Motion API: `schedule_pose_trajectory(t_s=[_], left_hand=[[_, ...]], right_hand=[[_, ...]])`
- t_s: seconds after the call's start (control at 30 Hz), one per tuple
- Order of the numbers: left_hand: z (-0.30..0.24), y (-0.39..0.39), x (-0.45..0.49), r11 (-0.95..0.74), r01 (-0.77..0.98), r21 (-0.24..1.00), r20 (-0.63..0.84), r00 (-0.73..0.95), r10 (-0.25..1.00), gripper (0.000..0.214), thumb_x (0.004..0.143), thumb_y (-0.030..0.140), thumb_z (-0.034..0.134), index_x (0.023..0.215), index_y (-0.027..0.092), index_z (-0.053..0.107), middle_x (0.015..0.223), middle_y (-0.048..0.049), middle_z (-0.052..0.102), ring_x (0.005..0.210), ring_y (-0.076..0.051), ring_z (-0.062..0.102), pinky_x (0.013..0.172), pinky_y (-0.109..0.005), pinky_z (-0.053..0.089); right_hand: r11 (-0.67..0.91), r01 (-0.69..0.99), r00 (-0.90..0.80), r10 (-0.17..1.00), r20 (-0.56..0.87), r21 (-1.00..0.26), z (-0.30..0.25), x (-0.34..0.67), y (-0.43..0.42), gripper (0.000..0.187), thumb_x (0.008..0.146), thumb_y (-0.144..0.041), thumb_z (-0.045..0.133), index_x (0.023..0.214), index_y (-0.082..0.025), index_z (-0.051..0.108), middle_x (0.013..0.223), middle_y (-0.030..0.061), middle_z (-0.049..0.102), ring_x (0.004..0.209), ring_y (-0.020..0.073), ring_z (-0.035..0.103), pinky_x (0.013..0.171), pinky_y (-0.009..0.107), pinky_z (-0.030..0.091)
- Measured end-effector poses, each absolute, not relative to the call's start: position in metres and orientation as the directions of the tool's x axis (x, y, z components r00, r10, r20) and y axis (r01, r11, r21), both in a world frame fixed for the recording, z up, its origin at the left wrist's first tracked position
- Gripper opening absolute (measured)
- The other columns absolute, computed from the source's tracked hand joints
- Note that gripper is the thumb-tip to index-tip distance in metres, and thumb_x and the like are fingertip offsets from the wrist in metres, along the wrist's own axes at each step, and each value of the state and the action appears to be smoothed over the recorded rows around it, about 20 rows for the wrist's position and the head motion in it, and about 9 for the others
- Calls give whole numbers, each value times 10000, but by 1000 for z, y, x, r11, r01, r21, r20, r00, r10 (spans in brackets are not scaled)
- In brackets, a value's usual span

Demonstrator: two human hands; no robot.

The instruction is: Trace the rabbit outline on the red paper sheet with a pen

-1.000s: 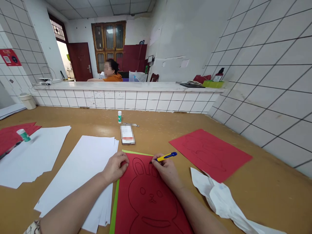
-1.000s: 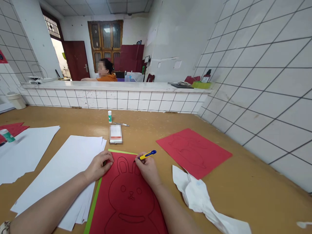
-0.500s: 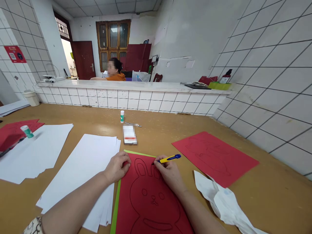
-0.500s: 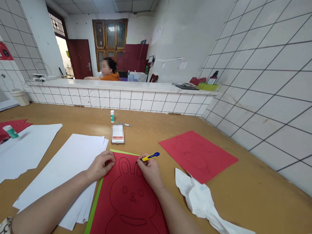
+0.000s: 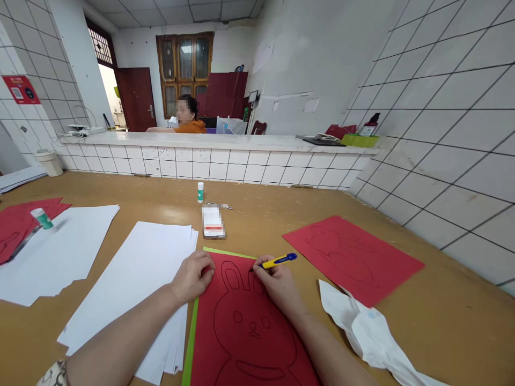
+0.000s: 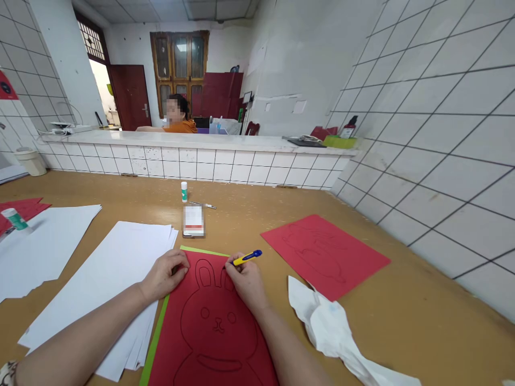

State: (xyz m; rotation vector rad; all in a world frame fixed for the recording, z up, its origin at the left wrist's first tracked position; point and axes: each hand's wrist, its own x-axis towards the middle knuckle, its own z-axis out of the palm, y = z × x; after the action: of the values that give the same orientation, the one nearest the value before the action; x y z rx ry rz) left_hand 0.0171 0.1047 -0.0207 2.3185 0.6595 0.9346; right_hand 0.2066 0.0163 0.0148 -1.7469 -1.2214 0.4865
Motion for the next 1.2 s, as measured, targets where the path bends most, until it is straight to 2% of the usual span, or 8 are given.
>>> schedule_pose_trajectory(t_s=[0.67,1.2], left_hand=[[-19,105,16,-714,244,657,434,652,622,166,682,64,452,694,197,550,792,-28,552,761,-167,535,706,-282,448],[-19,106,15,-712,222,666,443,649,618,167,682,68,445,694,199,549,779,-25,542,749,-159,531,702,-275,446]], right_hand=[[-104,536,428,889,164,-838,16,207,16,91,604,-284,446,549,-220,478,499,-16,487,529,151,472,499,246,358],[-89,524,423,890,169,-847,13,206,16,83,597,-282,441,550,-220,468,500,-26,456,520,140,446,509,244,352]])
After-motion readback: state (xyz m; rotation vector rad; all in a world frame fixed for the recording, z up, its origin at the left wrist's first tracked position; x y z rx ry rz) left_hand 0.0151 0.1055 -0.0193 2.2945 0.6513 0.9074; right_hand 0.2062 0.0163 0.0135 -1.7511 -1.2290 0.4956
